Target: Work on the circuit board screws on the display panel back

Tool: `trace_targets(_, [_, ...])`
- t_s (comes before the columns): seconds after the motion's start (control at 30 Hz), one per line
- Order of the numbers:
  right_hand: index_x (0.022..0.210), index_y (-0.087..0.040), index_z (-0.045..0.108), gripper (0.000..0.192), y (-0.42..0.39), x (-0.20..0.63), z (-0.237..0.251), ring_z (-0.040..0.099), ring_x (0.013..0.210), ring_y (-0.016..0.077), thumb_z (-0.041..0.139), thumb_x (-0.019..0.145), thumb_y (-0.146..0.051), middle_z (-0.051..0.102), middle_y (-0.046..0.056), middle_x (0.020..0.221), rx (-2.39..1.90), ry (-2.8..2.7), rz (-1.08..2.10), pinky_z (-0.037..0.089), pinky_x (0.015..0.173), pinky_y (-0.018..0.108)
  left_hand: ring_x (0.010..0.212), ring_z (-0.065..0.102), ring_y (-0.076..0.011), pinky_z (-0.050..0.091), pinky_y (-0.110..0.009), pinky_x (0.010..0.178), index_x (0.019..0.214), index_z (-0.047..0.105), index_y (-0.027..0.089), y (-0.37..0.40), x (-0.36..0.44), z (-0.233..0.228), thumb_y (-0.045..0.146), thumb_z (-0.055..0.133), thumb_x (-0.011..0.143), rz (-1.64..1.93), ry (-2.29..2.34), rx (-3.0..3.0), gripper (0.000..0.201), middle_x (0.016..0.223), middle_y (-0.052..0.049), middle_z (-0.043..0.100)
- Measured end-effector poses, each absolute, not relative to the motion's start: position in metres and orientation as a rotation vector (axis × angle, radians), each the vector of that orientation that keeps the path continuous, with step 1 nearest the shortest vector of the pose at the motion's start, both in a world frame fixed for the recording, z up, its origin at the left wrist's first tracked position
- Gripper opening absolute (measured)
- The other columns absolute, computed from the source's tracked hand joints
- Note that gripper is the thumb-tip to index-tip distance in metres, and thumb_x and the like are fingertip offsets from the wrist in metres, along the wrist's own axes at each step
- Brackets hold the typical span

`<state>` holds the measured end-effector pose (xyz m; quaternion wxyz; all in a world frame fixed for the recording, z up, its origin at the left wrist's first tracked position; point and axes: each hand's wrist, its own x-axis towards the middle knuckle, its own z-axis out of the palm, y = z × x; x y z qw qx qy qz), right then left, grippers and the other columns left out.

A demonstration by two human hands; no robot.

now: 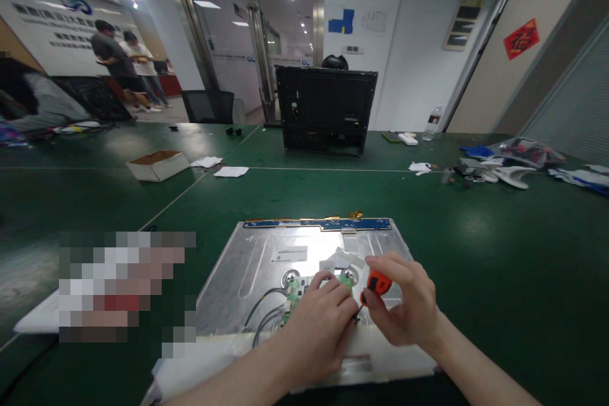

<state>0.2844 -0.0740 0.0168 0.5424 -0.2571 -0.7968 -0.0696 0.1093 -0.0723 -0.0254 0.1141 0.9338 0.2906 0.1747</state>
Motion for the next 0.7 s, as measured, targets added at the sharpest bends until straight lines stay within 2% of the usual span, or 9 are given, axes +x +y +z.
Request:
trace_targets(0.17, [0.115, -0.017, 0.050, 0.033, -0.0730, 0.2845, 0.0149, 0.058, 0.051, 0.0147, 0.054, 0.083, -0.013, 0.060, -0.002, 0.064, -0.621, -1.896, -0.187, 0.044, 0.043, 0.024, 0.093, 0.059, -0.0233, 0.034, -0.045, 0.098, 0.099, 0.061, 0.021, -0.0725, 0.1101, -0.0265, 0.016, 0.053, 0.084, 0.535, 0.856, 2.724, 0.017, 0.098, -0.006, 0.067])
trace_targets(0.43, [0.126, -0.018, 0.053, 0.040, -0.0727, 0.2846, 0.0170, 0.058, 0.057, 0.0132, 0.061, 0.087, -0.021, 0.063, 0.001, 0.075, -0.634, -1.881, -0.162, 0.050, 0.050, 0.023, 0.092, 0.059, -0.0238, 0.035, -0.045, 0.097, 0.094, 0.060, 0.020, -0.0740, 0.1104, -0.0252, 0.015, 0.049, 0.085, 0.602, 0.847, 2.721, 0.015, 0.096, -0.006, 0.067])
trace_targets(0.6, [0.139, -0.016, 0.043, 0.054, -0.0728, 0.2823, 0.0163, 0.054, 0.054, 0.0125, 0.059, 0.088, -0.018, 0.061, 0.000, 0.071, -0.642, -1.879, -0.156, 0.048, 0.046, 0.023, 0.090, 0.060, -0.0227, 0.035, -0.044, 0.098, 0.094, 0.061, 0.020, -0.0740, 0.1101, -0.0238, 0.015, 0.050, 0.086, 0.568, 0.857, 2.734, 0.014, 0.095, -0.006, 0.067])
trace_targets(0.7, [0.136, -0.016, 0.041, 0.051, -0.0735, 0.2818, 0.0130, 0.056, 0.054, 0.0131, 0.056, 0.088, -0.016, 0.063, 0.000, 0.073, -0.639, -1.884, -0.104, 0.049, 0.047, 0.023, 0.093, 0.060, -0.0234, 0.034, -0.045, 0.098, 0.097, 0.060, 0.020, -0.0732, 0.1097, -0.0244, 0.016, 0.052, 0.085, 0.528, 0.857, 2.744, 0.015, 0.099, -0.006, 0.067])
